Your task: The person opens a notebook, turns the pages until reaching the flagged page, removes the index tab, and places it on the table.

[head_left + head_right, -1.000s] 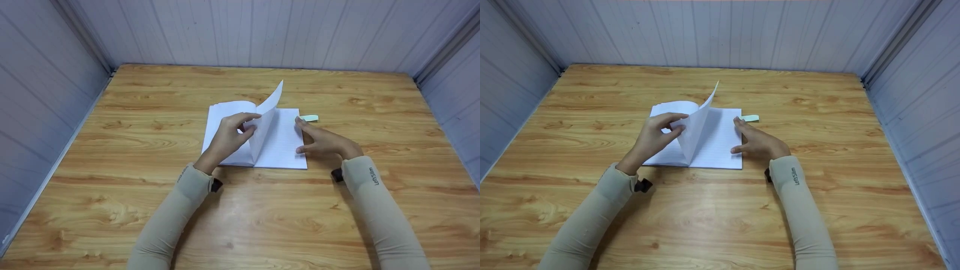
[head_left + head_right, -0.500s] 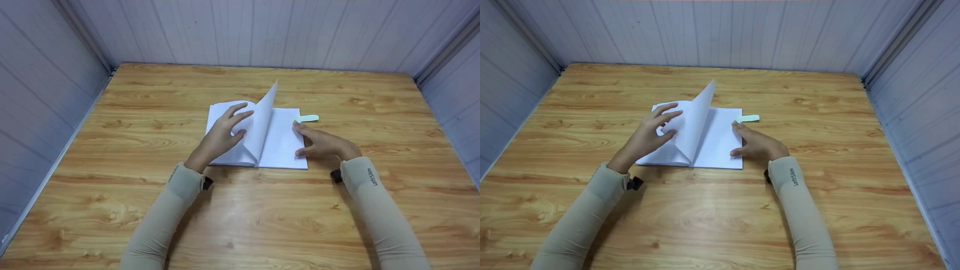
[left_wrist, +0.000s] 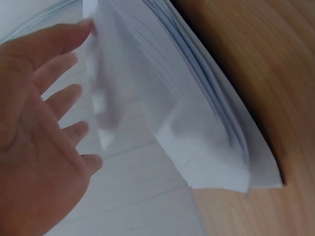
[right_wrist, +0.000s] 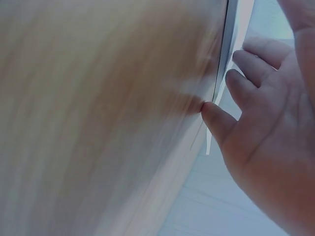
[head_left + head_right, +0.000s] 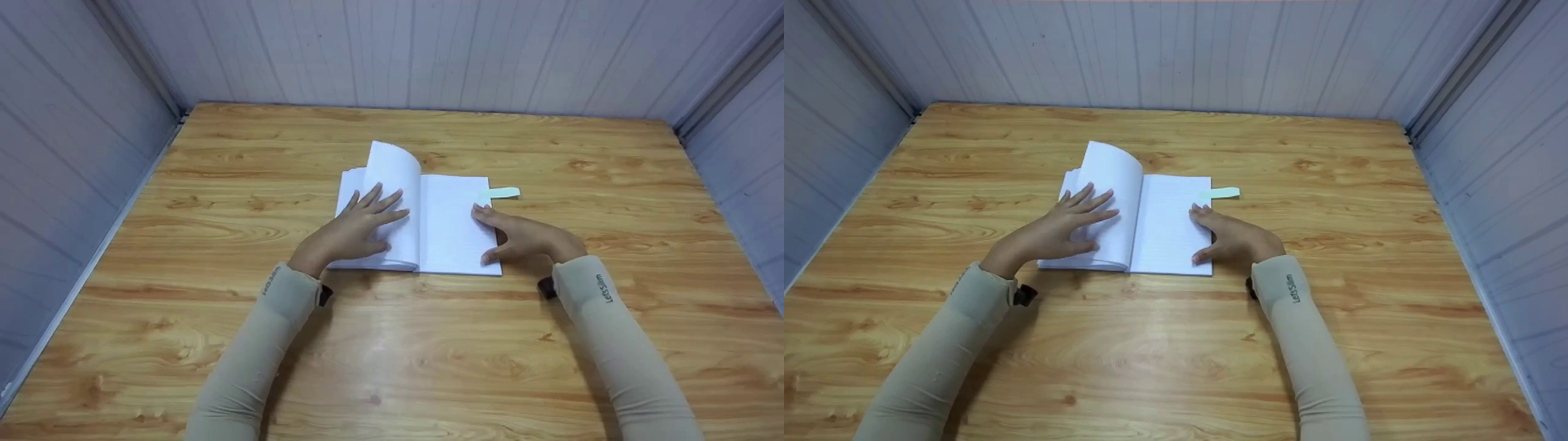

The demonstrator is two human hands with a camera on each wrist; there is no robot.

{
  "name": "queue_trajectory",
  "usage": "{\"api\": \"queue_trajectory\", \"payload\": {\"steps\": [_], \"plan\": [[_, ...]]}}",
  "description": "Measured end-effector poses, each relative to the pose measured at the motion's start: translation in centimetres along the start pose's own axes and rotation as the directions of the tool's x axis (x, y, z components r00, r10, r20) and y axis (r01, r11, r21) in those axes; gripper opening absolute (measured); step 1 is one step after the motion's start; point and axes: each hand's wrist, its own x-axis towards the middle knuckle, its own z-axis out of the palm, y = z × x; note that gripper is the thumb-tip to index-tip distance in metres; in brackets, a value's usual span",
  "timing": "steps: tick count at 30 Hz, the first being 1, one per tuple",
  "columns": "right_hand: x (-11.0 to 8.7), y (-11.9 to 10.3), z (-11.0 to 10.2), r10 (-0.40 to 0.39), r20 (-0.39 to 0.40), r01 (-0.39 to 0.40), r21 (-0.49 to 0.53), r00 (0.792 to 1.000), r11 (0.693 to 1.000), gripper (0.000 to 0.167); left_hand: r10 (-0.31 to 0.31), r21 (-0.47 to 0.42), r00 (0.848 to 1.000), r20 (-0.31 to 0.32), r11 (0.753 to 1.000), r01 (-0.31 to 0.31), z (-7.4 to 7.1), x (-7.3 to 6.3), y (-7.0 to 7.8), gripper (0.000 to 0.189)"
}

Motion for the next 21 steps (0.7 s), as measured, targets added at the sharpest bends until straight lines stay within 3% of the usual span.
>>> {"api": "queue_trajectory", "payload": {"steps": [3,6,9,13,21], "plan": [[0.0,0.0,0.0,-0.003,0.017,0.004,-0.012,1.0,1.0,0.102,-0.077,-0.034,0.989,0.128,0.996,0.081,0.0,-0.1,-0.9,0.069],[0.0,0.0,0.0,0.002,0.027,-0.001,-0.017,1.0,1.0,0.1,-0.143,-0.067,0.958,0.249,0.984,0.165,0.0,-0.4,-1.9,0.074],[-0.1,0.1,-0.1,0.008,0.033,-0.008,-0.01,0.999,1.0,0.1,-0.18,-0.093,0.93,0.322,0.971,0.22,0.0,-0.6,-2.8,0.077],[-0.2,0.1,-0.2,0.014,0.043,-0.015,0.009,0.999,1.0,0.1,-0.169,-0.135,0.923,0.345,0.964,0.227,-0.1,-0.9,-3.6,0.077],[-0.1,-0.1,-0.1,0.02,0.049,-0.021,0.019,0.999,1.0,0.1,-0.144,-0.221,0.931,0.334,0.949,0.226,0.2,-1.2,-4.1,0.079]]}}
